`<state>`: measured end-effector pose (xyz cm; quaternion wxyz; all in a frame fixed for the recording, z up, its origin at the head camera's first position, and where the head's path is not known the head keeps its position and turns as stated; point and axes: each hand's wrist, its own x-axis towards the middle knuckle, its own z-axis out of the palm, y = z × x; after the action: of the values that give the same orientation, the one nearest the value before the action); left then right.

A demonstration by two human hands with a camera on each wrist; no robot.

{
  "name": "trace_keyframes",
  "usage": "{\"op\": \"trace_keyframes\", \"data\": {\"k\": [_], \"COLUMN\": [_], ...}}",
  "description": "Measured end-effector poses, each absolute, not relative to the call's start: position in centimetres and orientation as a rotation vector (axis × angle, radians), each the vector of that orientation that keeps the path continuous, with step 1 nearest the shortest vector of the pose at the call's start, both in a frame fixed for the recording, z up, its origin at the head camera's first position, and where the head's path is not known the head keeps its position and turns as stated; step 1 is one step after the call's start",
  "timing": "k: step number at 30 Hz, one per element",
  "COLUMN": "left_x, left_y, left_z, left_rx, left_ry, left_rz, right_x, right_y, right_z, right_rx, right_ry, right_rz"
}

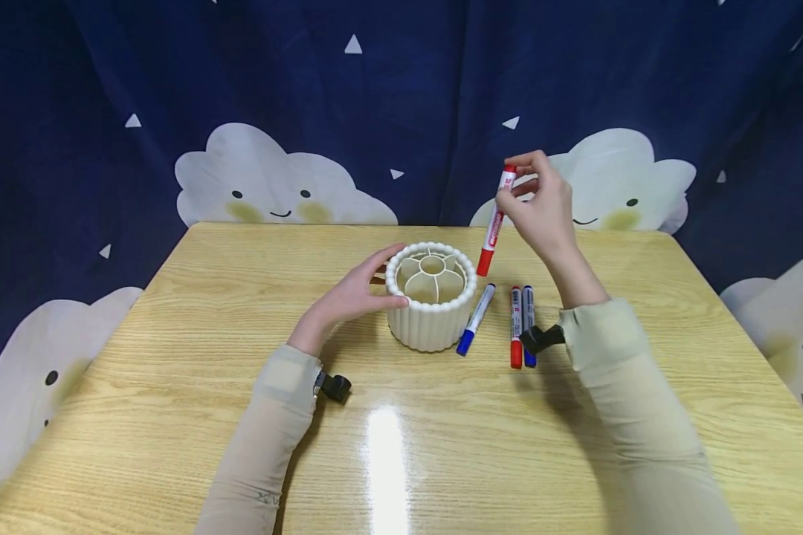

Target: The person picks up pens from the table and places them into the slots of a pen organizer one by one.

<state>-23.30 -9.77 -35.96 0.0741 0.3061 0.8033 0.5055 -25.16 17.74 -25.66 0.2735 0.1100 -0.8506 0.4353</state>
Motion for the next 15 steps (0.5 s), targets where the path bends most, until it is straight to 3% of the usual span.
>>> {"op": "trace_keyframes", "data": {"k": [8,15], "left_x": [-23.6,-21.9], "left_y": [-9.8,-9.5], "left_z": [-36.3,-33.8], "left_rx": [0.926,0.911], "left_ry": [2.427,2.414], "left_rz": [1.502,1.485], "right_x": [-25.5,-25.5], "right_y": [16.5,15.2], "right_z": [-24.9,-24.7], "right_rx": [0.329,0.353], "right_ry": [-2.114,-2.009], "right_rz": [1.221,1.285]}}
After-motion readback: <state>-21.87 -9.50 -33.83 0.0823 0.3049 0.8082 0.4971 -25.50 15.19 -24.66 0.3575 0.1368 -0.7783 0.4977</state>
